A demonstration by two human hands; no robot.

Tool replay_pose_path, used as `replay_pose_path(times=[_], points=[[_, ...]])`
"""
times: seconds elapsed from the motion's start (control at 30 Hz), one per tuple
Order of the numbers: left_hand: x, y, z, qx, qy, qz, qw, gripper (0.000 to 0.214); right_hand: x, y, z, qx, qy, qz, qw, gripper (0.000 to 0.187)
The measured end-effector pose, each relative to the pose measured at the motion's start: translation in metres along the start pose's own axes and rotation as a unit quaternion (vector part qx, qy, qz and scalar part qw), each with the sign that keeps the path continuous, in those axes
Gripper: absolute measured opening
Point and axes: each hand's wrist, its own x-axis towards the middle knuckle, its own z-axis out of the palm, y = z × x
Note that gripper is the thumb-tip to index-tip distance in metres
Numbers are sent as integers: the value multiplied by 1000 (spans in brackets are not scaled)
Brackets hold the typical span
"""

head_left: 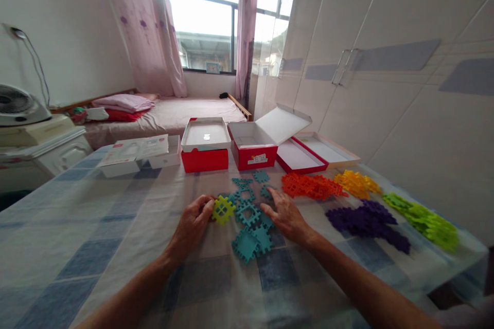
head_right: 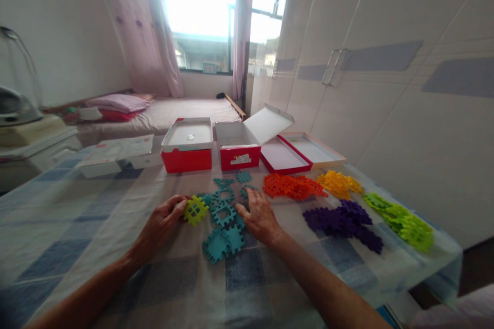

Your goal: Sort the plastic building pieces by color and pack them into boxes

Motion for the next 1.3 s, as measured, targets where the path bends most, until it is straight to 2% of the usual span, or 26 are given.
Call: replay_pose_path(times=[0.13, 0.3, 0.4, 0.47, 0.57, 0.63, 0.7, 0.77, 0.9, 1.0, 1.07, 1.17, 1.23, 1.3], points=[[0, 1, -1, -33, 8, -12, 999, 34, 23, -9, -1, 28, 17, -48, 998, 52], [-3, 4, 0, -90, 16, -42, 995, 36, 67, -3, 9, -36, 28, 13, 999, 50], [-4, 2, 1, -110, 15, -58, 992, 36, 77, -2, 13, -25, 15, 19, 999, 49], [-4, 1, 1, -118, 18, -65, 991, 36, 71, -7, 11, -18, 5, 8, 1000, 46], [-5, 3, 0, -117, 22, -66, 991, 39, 46, -26, 3, 9, 25, -38, 999, 40], [-6, 10, 0, -100, 14, -58, 993, 41, 24, -42, -3, 80, 21, -89, 993, 38], [-8, 21, 2, -74, -8, -41, 996, 40, 3, -56, -6, 182, -15, -118, 976, 35], [-10, 32, 6, -46, -39, -19, 998, 39, -16, -64, -8, 260, -35, -105, 959, 29], [-13, 47, 23, -1, -94, 23, 995, 38, -41, -60, -13, 366, 5, -47, 929, 19], [-10, 50, 38, 19, -119, 54, 991, 39, -53, -35, -30, 409, 54, -18, 911, 22], [-5, 48, 46, 28, -129, 81, 988, 39, -61, -5, -50, 384, 125, 10, 915, 27], [6, 41, 53, 68, -112, 118, 984, 39, -76, 60, -89, 257, 266, 89, 925, 36], [15, 31, 52, 117, -81, 153, 978, 37, -89, 112, -116, 121, 366, 159, 909, 40], [23, 17, 47, 164, -43, 192, 967, 35, -103, 163, -137, 8, 412, 218, 885, 40]])
